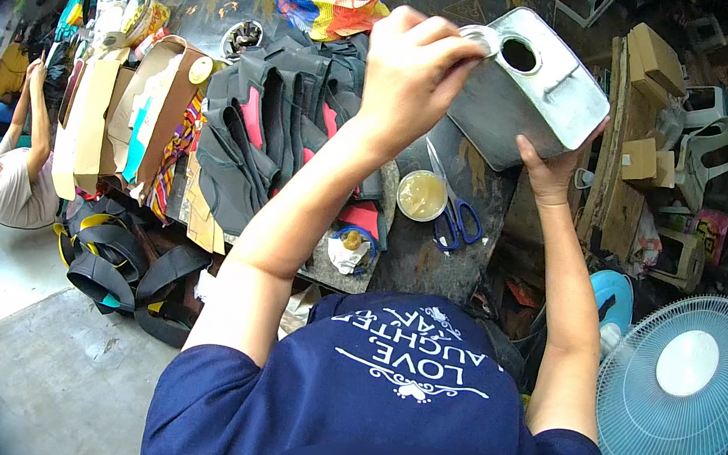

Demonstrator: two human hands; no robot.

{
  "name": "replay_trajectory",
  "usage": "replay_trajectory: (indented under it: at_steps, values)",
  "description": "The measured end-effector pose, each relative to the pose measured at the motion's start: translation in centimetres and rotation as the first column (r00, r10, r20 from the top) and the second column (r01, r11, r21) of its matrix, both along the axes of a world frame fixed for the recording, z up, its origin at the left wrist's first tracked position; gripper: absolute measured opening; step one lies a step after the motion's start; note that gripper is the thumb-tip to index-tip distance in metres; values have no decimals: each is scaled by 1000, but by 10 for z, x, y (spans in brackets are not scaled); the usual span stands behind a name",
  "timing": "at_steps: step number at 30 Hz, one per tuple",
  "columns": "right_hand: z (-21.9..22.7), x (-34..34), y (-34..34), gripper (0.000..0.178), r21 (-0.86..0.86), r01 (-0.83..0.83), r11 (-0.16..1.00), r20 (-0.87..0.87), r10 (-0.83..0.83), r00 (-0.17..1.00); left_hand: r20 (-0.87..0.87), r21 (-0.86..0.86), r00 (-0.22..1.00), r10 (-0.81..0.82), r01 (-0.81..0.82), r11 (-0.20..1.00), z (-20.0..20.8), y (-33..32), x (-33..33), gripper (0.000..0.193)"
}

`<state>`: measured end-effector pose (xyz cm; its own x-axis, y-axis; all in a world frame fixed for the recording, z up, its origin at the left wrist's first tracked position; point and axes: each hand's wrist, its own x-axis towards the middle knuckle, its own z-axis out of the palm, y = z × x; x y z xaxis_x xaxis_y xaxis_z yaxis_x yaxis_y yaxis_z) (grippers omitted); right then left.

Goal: The person uses shears to cut multiple pieces of black and pink fabric on a cluttered work table. After cutting, the person pours a liquid from a metal container into a small jar and then applies the liquid to a piece of black fabric.

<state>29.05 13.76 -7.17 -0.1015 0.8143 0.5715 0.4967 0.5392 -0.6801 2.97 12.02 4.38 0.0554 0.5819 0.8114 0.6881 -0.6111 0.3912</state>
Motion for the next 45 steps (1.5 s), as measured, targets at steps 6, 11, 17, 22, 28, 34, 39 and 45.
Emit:
replay_trajectory:
  at_steps: [6, 11, 17, 22, 28, 34, 39, 45]
  values:
    - [-12, 5, 1, 141, -158, -54, 986, -138, 32, 990, -394, -99, 919, 2, -44, 994, -5, 42, 33, 12]
    - [-12, 6, 0, 144, -86, 14, 996, 33, -11, 999, -478, -156, 878, -24, -58, 986, -3, 52, 39, 13]
    - [-7, 6, -3, 143, 18, 9, 1000, 122, -11, 992, -584, -39, 811, -26, 3, 999, 4, 46, 39, 14]
    - [-5, 6, -5, 142, -6, -30, 1000, 110, 31, 993, -594, -178, 797, -108, 1, 984, 14, 36, 44, 26]
    - [-2, 6, 1, 142, 61, -15, 998, 152, 5, 988, -606, -146, 792, -67, -28, 989, 12, 29, 53, 40]
    - [-2, 6, -1, 151, 31, 102, 994, 240, -106, 965, -445, -201, 891, -86, -6, 980, -6, 28, 49, 53]
    - [-5, 11, 2, 146, -77, 75, 994, 211, -57, 976, -270, -144, 960, 75, -117, 983, -17, 3, 35, 65]
    - [4, 2, 48, 150, 41, 130, 991, 291, -137, 947, -184, -206, 967, 178, -215, 955, -19, -75, -13, 72]
